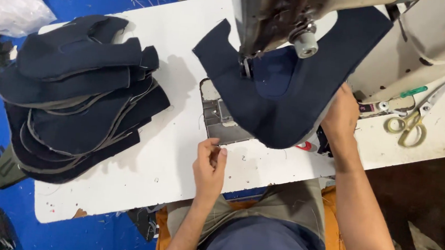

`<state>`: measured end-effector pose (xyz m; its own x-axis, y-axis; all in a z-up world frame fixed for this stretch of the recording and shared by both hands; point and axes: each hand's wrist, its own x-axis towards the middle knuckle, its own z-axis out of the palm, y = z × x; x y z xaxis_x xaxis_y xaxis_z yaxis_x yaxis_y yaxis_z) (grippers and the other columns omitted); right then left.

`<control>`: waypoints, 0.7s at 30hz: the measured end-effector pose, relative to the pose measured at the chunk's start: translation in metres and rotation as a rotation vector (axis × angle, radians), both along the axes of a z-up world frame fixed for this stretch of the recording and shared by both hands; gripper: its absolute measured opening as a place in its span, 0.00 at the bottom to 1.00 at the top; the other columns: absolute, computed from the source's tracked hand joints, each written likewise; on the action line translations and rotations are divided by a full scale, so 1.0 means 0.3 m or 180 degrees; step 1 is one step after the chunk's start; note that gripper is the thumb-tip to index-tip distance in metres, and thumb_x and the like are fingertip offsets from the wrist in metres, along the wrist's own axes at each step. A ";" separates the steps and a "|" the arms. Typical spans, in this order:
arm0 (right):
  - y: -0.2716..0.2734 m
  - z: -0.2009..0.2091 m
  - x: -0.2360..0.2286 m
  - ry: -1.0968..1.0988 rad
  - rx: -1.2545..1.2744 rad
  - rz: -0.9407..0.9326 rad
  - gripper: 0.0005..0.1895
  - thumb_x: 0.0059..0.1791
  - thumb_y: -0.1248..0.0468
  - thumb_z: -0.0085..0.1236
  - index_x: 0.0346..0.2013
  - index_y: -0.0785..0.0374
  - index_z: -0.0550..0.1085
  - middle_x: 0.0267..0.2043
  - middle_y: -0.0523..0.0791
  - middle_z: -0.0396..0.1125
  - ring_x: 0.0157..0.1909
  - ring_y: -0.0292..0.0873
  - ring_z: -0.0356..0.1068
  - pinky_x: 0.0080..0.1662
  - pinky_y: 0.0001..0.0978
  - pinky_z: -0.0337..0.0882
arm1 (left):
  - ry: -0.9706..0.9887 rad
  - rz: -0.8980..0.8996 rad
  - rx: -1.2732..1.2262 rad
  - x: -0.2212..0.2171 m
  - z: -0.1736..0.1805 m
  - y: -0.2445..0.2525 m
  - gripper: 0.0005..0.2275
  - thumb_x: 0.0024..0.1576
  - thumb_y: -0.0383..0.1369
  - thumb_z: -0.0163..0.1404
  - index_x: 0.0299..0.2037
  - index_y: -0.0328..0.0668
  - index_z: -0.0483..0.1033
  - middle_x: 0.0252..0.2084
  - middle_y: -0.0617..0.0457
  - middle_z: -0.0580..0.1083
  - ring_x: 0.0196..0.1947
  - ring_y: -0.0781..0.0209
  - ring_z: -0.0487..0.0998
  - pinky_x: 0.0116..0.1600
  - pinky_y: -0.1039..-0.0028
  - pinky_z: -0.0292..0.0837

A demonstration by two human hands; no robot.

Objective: The person sews dark blue glove pieces using a sewing machine, repeatedly picking up fabric from a pile, aligning it under the needle, and guiding it through the machine. They also handle small fabric scraps and trim threads during the process.

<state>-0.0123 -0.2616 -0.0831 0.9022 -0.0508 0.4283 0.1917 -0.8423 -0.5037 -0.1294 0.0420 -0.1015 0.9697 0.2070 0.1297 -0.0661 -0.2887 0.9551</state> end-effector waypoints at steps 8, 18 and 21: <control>-0.005 0.028 -0.152 -0.0080 0.0628 -0.0420 0.06 0.52 0.75 0.62 0.44 0.68 0.79 0.46 0.49 0.75 0.43 0.47 0.74 0.46 0.35 0.74 | -0.0033 -0.0101 0.0423 -0.005 0.043 -0.024 0.07 0.61 0.28 0.55 0.46 0.36 0.75 0.30 0.53 0.75 0.26 0.68 0.73 0.30 0.77 0.67; 0.303 -0.014 -0.422 0.1302 0.2525 0.0688 0.07 0.50 0.72 0.60 0.43 0.71 0.79 0.37 0.46 0.73 0.35 0.35 0.76 0.38 0.26 0.78 | 0.1007 -0.0964 -0.1156 -0.028 0.055 -0.107 0.06 0.60 0.27 0.57 0.43 0.32 0.80 0.34 0.52 0.78 0.26 0.69 0.75 0.32 0.78 0.70; 0.303 -0.049 -0.428 0.1373 0.2759 0.0631 0.07 0.50 0.72 0.60 0.42 0.72 0.79 0.34 0.45 0.74 0.35 0.35 0.75 0.38 0.26 0.76 | 0.0781 -0.0790 -0.1557 -0.029 0.071 -0.113 0.05 0.61 0.26 0.56 0.42 0.31 0.80 0.34 0.52 0.80 0.28 0.71 0.77 0.35 0.78 0.74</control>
<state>-0.1407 -0.1706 -0.0979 0.9983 -0.0225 -0.0534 -0.0557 -0.1215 -0.9910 -0.1381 0.0082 -0.0801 0.9863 -0.0503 -0.1573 0.1639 0.1840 0.9692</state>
